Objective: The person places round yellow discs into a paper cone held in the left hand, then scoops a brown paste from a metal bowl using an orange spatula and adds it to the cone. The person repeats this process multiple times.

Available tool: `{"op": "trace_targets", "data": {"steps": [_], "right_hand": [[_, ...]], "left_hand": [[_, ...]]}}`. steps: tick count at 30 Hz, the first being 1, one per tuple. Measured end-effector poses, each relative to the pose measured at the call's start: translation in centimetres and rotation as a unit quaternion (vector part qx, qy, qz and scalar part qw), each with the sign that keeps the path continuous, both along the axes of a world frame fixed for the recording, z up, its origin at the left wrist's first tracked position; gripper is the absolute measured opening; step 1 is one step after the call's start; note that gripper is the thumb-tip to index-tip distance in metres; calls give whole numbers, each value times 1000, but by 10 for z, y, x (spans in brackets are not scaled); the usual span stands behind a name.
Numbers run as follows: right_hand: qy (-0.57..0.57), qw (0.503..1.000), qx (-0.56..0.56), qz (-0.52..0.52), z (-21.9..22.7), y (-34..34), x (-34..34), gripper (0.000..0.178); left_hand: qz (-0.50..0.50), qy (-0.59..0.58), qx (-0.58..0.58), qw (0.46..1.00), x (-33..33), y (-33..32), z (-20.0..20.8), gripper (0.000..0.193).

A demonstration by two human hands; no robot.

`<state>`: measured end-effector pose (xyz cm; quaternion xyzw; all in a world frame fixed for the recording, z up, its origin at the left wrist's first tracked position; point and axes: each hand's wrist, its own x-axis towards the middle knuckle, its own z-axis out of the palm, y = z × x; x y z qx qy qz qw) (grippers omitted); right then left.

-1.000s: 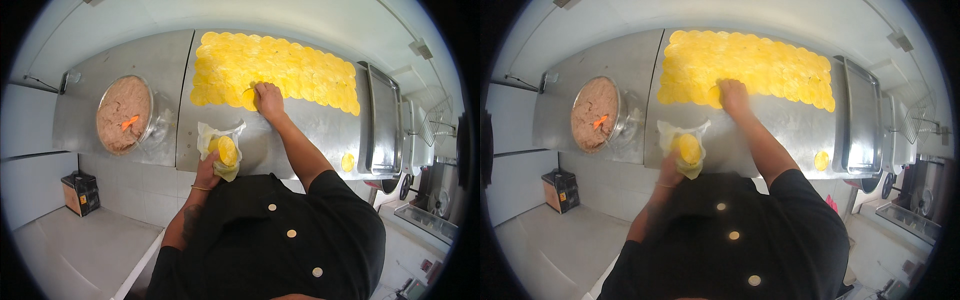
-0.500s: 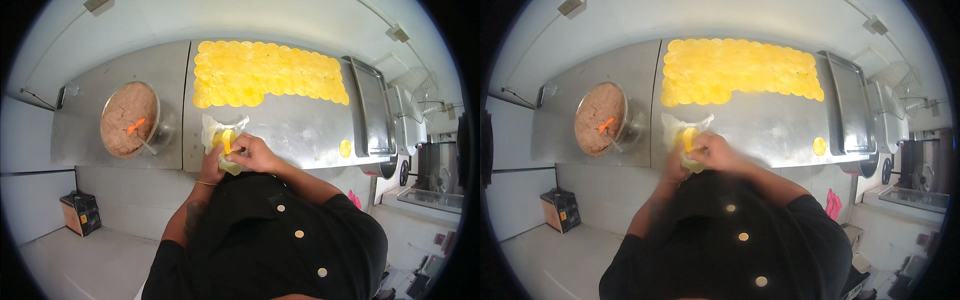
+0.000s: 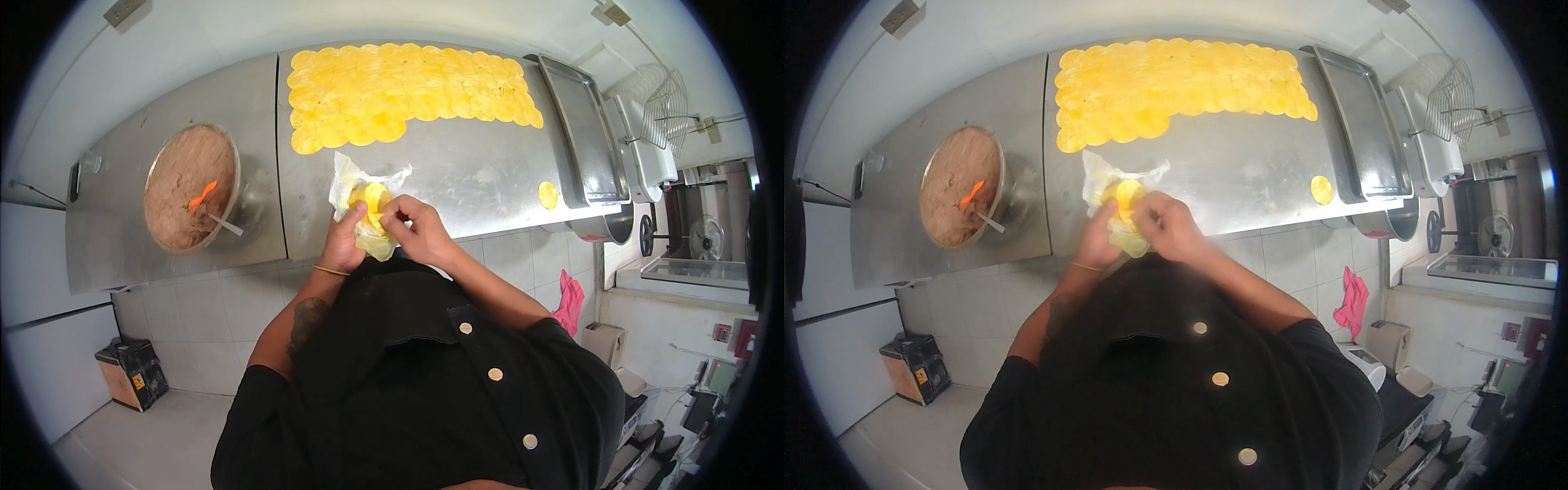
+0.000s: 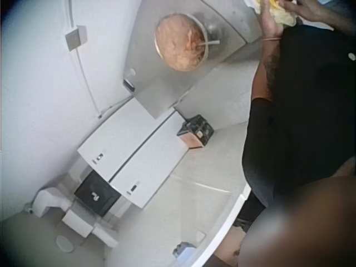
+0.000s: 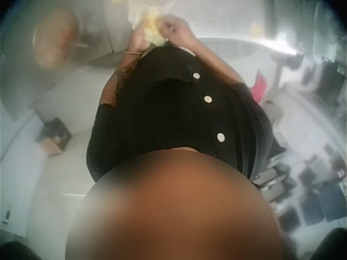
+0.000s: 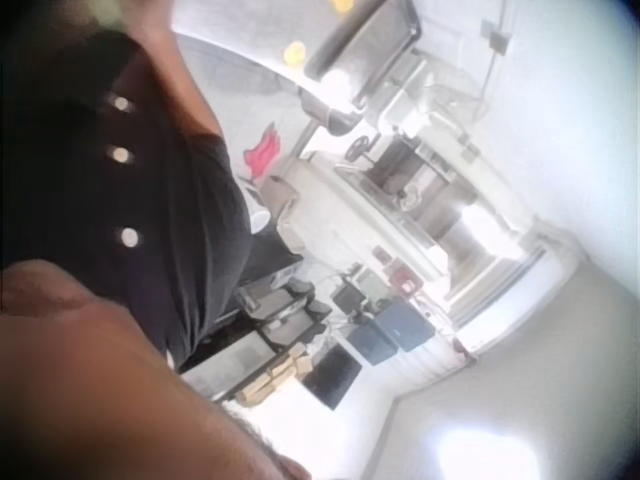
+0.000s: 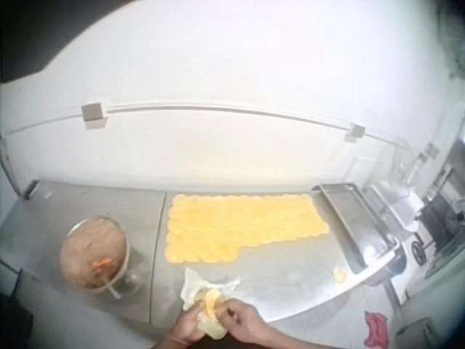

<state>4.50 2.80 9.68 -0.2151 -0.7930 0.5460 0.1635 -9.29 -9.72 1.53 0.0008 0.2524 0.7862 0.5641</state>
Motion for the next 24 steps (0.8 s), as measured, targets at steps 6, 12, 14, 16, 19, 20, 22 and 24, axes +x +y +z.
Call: {"op": "trace_targets", "data": {"steps": [6,12,14,16,19,20,22,24], "right_hand": [[-49,987,104,-113,-66,94,-23,10],[-20,943,322,-84,-111,203,-64,9],[14,936,346,-64,-112,226,-79,10],[-23,931,362,-42,-109,243,-94,10],[15,923,383,-31,-98,253,-104,13],[48,919,390,-40,-91,251,-102,14],[105,918,379,-47,-74,237,-94,20],[89,958,271,24,-54,203,-71,27]], "left_hand": [[6,185,-57,981,16,11,0,48],[67,131,-93,985,37,22,-6,44],[79,140,-114,980,41,24,-5,53],[92,70,-109,987,46,24,-1,58],[119,3,-108,987,53,27,5,58],[125,-7,-82,989,54,30,7,58],[134,-3,-97,986,54,38,8,57],[143,45,-95,984,54,47,7,56]]}}
